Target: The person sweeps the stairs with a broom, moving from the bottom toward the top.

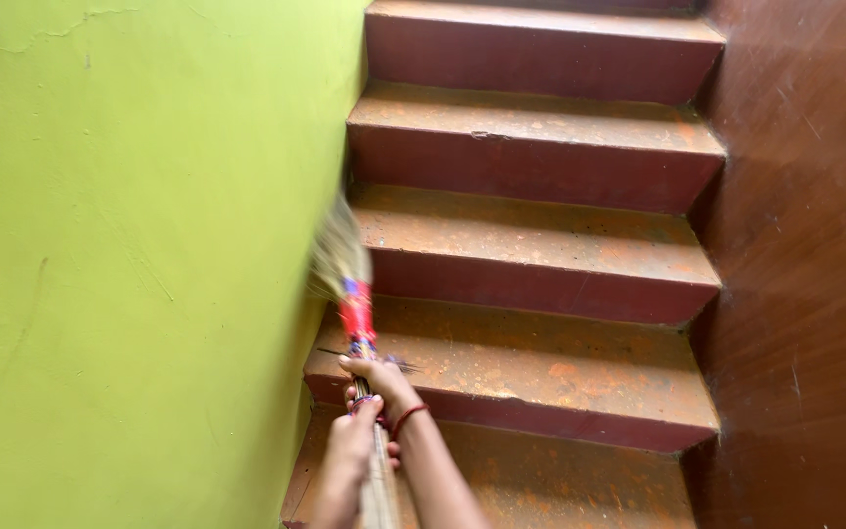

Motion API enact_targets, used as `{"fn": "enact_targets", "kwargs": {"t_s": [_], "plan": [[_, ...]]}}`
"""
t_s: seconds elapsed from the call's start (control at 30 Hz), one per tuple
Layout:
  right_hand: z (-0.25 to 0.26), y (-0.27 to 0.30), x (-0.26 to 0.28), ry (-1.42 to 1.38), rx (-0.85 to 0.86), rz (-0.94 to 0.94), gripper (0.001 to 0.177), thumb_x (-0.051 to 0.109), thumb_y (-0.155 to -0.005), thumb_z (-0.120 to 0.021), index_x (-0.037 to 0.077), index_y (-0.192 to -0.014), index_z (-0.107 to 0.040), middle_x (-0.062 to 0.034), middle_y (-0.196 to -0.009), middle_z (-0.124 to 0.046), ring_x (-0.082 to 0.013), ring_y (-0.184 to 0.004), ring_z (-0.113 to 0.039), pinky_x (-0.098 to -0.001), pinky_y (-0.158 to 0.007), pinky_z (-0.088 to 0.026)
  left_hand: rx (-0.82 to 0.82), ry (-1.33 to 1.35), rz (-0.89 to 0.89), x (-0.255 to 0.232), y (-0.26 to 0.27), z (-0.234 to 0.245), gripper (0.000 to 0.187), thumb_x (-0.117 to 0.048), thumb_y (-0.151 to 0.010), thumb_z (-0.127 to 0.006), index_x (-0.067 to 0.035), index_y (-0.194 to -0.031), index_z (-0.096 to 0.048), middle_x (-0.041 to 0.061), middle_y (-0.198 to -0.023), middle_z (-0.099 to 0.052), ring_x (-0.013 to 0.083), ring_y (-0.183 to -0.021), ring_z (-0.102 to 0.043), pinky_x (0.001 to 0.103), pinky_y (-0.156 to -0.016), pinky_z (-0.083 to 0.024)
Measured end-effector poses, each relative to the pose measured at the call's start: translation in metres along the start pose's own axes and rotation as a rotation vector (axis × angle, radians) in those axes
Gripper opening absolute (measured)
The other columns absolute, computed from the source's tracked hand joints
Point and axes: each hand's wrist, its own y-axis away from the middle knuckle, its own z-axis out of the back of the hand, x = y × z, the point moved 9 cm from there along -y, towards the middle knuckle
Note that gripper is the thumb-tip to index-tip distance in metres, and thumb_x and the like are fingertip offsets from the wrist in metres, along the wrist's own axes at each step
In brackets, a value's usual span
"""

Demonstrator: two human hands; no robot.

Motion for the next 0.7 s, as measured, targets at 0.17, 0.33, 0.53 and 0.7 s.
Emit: {"fn": "enact_targets", "kwargs": {"t_s": [0.17, 0.33, 0.53, 0.7], "plan": [[-0.009, 0.016, -0.009, -0.062, -0.176, 0.349, 0.025, 0.015, -0.085, -0.074, 0.012, -0.1, -0.055, -0.0055, -0.065, -0.057, -0.0174, -0.042, -0.054, -0.0353, -0.036, -0.047, 0.223, 0.03, -0.015, 0.032, -0.007, 0.051, 0.043, -0.04, -0.089, -0.065, 0.003, -0.095, -0.063, 0.012, -0.062, -0.061, 0.0259, -0.041, -0.059, 0.037, -0.036, -0.048], [-0.007, 0.004, -0.02, 0.063, -0.042, 0.193, 0.032, 0.016, -0.091, -0.076, 0.009, -0.108, -0.05, -0.0043, -0.068, -0.054, -0.0152, -0.044, -0.055, -0.0328, -0.037, -0.048, 0.049, 0.136, -0.02, 0.066, -0.022, 0.038, 0.047, -0.044, -0.091, -0.061, 0.002, -0.096, -0.06, 0.013, -0.061, -0.059, 0.0248, -0.042, -0.06, 0.038, -0.035, -0.048], [0.069, 0.016, -0.025, -0.135, -0.269, 0.276, 0.038, 0.012, -0.088, -0.073, 0.019, -0.116, -0.048, -0.0069, -0.07, -0.056, -0.0181, -0.045, -0.056, -0.0348, -0.037, -0.048, 0.219, -0.057, 0.132, 0.082, -0.021, -0.005, 0.043, -0.045, -0.093, -0.06, -0.002, -0.097, -0.06, 0.01, -0.063, -0.06, 0.0243, -0.042, -0.059, 0.039, -0.036, -0.05], [0.166, 0.064, 0.001, -0.16, -0.453, 0.393, 0.041, 0.012, -0.087, -0.07, 0.02, -0.121, -0.049, -0.0077, -0.067, -0.055, -0.0174, -0.043, -0.055, -0.0353, -0.036, -0.048, 0.502, -0.052, 0.209, 0.115, 0.0, -0.109, 0.04, -0.044, -0.097, -0.059, -0.005, -0.092, -0.054, 0.009, -0.062, -0.057, 0.0213, -0.041, -0.057, 0.037, -0.036, -0.049]]}}
